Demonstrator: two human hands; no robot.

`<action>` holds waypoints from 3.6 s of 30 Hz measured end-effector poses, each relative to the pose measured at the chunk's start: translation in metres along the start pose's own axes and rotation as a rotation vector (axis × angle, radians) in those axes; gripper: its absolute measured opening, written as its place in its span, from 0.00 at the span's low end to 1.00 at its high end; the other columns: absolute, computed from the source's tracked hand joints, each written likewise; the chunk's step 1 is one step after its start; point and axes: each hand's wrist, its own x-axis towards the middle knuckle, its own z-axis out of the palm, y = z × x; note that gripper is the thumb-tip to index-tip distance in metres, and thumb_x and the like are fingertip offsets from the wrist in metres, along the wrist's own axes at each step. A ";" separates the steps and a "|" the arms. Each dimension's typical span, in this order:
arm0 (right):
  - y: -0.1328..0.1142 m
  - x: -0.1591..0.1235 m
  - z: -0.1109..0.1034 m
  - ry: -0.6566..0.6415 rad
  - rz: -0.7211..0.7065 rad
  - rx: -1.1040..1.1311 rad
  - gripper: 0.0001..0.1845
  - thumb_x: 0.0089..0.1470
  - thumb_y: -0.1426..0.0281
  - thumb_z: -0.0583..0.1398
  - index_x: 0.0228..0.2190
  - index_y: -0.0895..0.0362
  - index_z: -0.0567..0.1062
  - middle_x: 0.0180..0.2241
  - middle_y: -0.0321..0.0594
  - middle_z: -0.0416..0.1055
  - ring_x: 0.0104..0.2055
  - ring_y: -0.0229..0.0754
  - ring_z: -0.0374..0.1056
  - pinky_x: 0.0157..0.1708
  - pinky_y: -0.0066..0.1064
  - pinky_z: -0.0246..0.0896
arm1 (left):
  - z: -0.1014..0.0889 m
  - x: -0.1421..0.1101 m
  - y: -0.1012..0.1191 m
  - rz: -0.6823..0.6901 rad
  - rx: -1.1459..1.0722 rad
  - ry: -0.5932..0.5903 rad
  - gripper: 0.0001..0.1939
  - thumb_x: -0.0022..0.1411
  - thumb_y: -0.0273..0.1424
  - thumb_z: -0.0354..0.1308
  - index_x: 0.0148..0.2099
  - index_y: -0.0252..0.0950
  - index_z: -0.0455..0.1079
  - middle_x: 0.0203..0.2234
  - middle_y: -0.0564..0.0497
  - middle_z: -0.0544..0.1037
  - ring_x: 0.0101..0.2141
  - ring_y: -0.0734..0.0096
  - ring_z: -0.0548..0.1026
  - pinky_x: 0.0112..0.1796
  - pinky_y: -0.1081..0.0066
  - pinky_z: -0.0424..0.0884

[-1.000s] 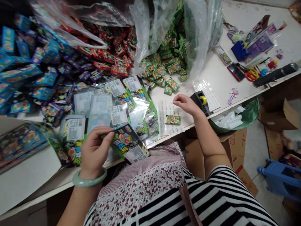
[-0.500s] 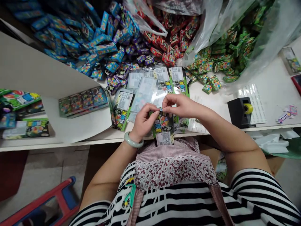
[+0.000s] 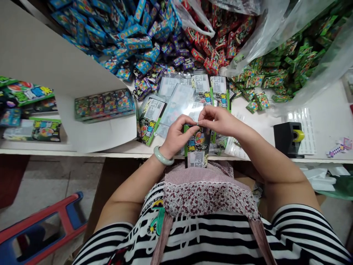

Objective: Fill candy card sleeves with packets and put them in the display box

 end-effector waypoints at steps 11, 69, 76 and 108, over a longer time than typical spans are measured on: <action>0.009 0.004 0.007 0.083 0.273 0.274 0.09 0.45 0.73 0.64 0.28 0.55 0.67 0.23 0.28 0.65 0.25 0.33 0.61 0.27 0.27 0.56 | 0.006 -0.007 -0.007 -0.055 -0.042 0.064 0.17 0.57 0.33 0.67 0.45 0.38 0.65 0.38 0.52 0.72 0.41 0.70 0.73 0.45 0.68 0.71; 0.045 0.142 -0.022 0.254 0.186 -0.654 0.38 0.46 0.70 0.69 0.58 0.64 0.68 0.59 0.60 0.67 0.61 0.61 0.62 0.59 0.51 0.56 | -0.014 -0.011 -0.033 -0.209 0.895 -0.368 0.47 0.54 0.49 0.66 0.68 0.29 0.57 0.69 0.29 0.52 0.70 0.33 0.44 0.65 0.39 0.45; 0.022 0.084 -0.078 0.238 -0.001 -0.209 0.10 0.52 0.71 0.59 0.36 0.59 0.77 0.33 0.38 0.76 0.32 0.36 0.70 0.36 0.30 0.65 | -0.041 -0.005 -0.011 -0.003 0.357 -0.034 0.30 0.63 0.48 0.59 0.61 0.37 0.66 0.61 0.39 0.70 0.62 0.54 0.66 0.63 0.51 0.60; 0.002 0.009 -0.015 0.273 -0.081 -0.294 0.09 0.52 0.70 0.67 0.36 0.60 0.77 0.35 0.41 0.72 0.36 0.40 0.67 0.41 0.34 0.63 | -0.045 0.016 0.024 -0.170 0.224 -0.022 0.11 0.61 0.38 0.60 0.41 0.37 0.74 0.30 0.51 0.78 0.31 0.70 0.75 0.33 0.72 0.71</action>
